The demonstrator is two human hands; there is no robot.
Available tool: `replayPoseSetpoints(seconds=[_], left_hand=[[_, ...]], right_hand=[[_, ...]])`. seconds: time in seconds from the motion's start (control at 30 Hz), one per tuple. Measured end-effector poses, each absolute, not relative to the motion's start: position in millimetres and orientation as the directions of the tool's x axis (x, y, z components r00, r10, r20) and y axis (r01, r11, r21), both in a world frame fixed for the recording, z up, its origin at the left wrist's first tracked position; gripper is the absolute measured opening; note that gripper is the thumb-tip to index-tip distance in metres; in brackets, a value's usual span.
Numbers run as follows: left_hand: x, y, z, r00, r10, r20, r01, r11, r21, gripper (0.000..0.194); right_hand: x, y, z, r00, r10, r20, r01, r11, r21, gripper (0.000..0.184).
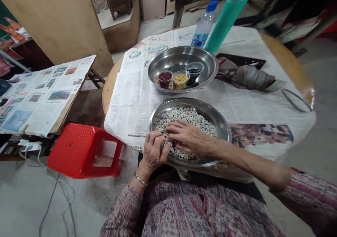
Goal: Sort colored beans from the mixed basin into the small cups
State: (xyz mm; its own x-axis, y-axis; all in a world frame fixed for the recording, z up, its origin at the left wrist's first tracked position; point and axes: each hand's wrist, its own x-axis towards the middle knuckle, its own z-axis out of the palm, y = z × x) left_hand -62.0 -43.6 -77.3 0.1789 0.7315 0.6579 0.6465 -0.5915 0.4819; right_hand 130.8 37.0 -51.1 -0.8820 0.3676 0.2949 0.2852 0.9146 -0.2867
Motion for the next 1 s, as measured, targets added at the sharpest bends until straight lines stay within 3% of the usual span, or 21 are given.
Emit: replayPoseSetpoints(seconds=[0.07,0.27,0.43,0.67,0.83,1.0], left_hand=[[-62.1,-43.1,-77.4,0.181,0.73,0.659,0.639,-0.597,0.485,0.007],[-62.4,-43.2,-77.0,0.198,0.745,0.637,0.651,-0.586,0.483,0.007],[-61.6,-42.7,-77.7,0.191,0.737,0.649,0.653,-0.589,0.477,0.007],[-60.8,-42.9,-74.7,0.191,0.731,0.655,0.664,-0.587,0.462,0.006],[-60.2,-43.2,-74.9,0.19,0.728,0.658,0.672,-0.585,0.454,0.008],[-59.7,-43.7,-75.2,0.183,0.725,0.663,0.675,-0.583,0.451,0.009]], right_hand=[[146.8,51.7,-52.9,-0.832,0.456,0.317,0.38,0.883,-0.275,0.017],[163.9,82.5,-62.5,-0.511,0.784,0.352,0.693,0.618,-0.371,0.025],[141.8,57.9,-58.0,-0.689,0.664,0.292,0.57,0.744,-0.347,0.024],[163.7,-1.4,-37.6,-0.854,0.493,0.167,0.358,0.789,-0.5,0.02],[168.7,-14.7,-40.8,-0.871,0.479,0.109,0.348,0.758,-0.551,0.022],[175.3,11.2,-59.9,-0.768,0.624,0.145,0.533,0.748,-0.395,0.024]])
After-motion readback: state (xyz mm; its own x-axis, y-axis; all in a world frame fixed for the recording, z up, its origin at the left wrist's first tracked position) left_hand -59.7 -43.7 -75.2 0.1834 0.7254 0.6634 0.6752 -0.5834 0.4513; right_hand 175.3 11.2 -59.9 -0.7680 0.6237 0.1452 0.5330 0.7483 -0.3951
